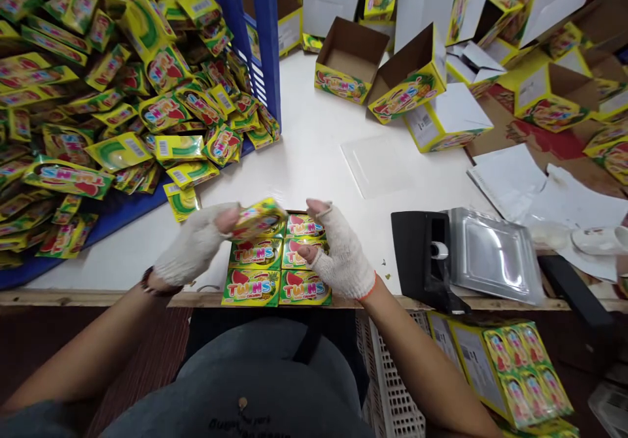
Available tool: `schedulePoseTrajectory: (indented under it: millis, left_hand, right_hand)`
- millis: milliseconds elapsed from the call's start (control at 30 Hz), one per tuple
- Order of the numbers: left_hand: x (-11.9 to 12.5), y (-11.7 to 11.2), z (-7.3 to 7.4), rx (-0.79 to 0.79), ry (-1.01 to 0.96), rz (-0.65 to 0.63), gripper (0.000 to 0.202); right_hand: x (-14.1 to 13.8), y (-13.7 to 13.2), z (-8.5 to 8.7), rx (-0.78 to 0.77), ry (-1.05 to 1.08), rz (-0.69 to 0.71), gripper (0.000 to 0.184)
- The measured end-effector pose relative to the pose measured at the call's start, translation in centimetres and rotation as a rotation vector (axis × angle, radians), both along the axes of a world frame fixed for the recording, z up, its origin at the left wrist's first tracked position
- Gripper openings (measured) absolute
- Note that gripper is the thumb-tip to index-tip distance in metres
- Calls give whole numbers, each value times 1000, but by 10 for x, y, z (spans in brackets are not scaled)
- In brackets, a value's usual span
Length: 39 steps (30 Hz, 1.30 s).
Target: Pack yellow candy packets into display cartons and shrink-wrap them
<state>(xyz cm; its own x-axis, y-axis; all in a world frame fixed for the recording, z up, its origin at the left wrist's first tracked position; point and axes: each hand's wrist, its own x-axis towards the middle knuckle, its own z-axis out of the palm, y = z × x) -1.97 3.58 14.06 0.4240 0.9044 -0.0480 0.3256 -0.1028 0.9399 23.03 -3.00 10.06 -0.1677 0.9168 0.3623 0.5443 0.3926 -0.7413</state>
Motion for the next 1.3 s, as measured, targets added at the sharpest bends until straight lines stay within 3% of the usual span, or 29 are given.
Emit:
schedulePoseTrajectory:
  millis: [67, 167, 267, 433, 600, 700, 900, 1067, 1167, 1300]
  left_hand:
    - [30, 8, 6, 38, 66, -151, 52]
    - [55, 18, -3, 251, 204, -129, 48]
    - [55, 25, -21, 461, 284, -67, 40]
    - [43, 21, -40, 622, 467, -376, 43]
    - [45, 4, -41, 709, 665, -437, 60]
    - [48, 1, -43, 729, 705, -445, 63]
    - [42, 3, -44, 665, 653, -439, 61]
    - [21, -30, -33, 664, 615, -458, 67]
    - [16, -51, -33, 655, 725, -508, 75]
    - [21, -55, -39, 618, 781, -538, 78]
  right_hand:
    - [-4, 13, 12, 51, 22, -13, 49]
    - [-4, 29, 15, 31, -70, -78, 24]
    - [1, 38, -3, -33, -119, -193, 23]
    - [5, 42, -38, -9, -178, -167, 30]
    - [3, 34, -38, -7, -364, -60, 34]
    - [2, 32, -39, 17, -450, -36, 38]
    - [9, 29, -49, 4, -392, -70, 48]
    - [-18, -12, -29, 7, -503, -219, 59]
    - [-38, -34, -23, -23, -610, -190, 61]
    - [-46, -39, -27, -82, -655, -144, 68]
